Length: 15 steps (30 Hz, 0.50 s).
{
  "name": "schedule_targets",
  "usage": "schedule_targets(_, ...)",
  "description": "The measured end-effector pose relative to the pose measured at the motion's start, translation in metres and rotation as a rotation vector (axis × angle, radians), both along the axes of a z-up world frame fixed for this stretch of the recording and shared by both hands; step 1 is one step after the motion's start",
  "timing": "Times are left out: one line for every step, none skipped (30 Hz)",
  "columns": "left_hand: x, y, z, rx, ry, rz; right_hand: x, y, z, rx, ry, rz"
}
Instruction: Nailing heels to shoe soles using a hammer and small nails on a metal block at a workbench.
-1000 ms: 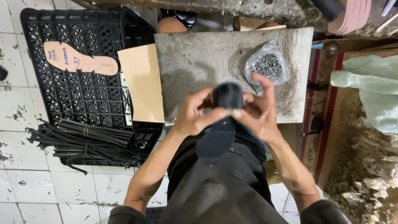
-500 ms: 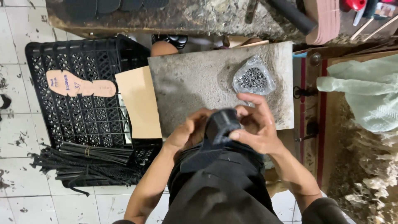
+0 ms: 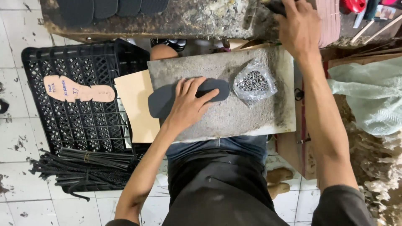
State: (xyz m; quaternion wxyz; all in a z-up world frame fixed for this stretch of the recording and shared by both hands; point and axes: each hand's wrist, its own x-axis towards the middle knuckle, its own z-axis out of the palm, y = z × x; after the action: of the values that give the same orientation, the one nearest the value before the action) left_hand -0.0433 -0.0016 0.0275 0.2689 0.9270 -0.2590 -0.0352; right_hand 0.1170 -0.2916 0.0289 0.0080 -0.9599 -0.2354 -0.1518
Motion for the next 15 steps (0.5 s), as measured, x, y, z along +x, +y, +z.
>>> schedule_targets(0.002,0.001,-0.001,-0.032,0.071,-0.008,-0.001,-0.002,0.005,-0.036,-0.077,0.025)
schedule_targets(0.006,-0.003,0.003,-0.032,0.07,-0.01,-0.01,0.002,0.016,-0.037,-0.078,0.023)
schedule_targets(0.007,-0.01,0.009,-0.099,-0.057,0.011,-0.024,0.003,0.027,0.154,0.018,0.04)
schedule_targets(0.007,-0.016,0.014,-0.167,-0.183,0.034,-0.039,0.004,0.039,0.347,0.11,0.054)
schedule_targets(0.011,-0.029,0.011,-0.169,-0.184,0.035,-0.058,0.007,0.047,0.345,0.11,0.055)
schedule_targets(0.014,-0.041,0.009,-0.215,-0.262,0.017,-0.078,0.011,0.056,0.457,0.085,0.026)
schedule_targets(0.018,-0.053,0.008,-0.267,-0.338,-0.007,-0.1,0.014,0.066,0.566,0.06,-0.011)
schedule_targets(0.021,-0.064,0.005,-0.274,-0.336,-0.011,-0.126,0.01,0.062,0.561,0.06,-0.016)
schedule_targets(0.026,-0.075,0.001,-0.264,-0.45,-0.016,-0.149,0.005,0.057,0.641,0.055,-0.062)
schedule_targets(0.031,-0.086,-0.002,-0.254,-0.564,-0.02,-0.172,0.0,0.051,0.722,0.052,-0.106)
schedule_targets(0.036,-0.092,-0.009,-0.256,-0.561,-0.023,-0.19,0.002,0.049,0.721,0.054,-0.111)
schedule_targets(0.04,-0.097,-0.015,-0.216,-0.534,0.005,-0.207,0.003,0.047,0.728,0.093,-0.123)
schedule_targets(0.045,-0.105,-0.022,-0.179,-0.511,0.025,-0.225,0.005,0.045,0.735,0.125,-0.14)
schedule_targets(0.045,-0.104,-0.019,-0.184,-0.511,0.015,-0.237,0.007,0.044,0.733,0.12,-0.15)
schedule_targets(0.048,-0.101,-0.016,-0.208,-0.426,-0.006,-0.246,0.01,0.042,0.666,0.155,-0.163)
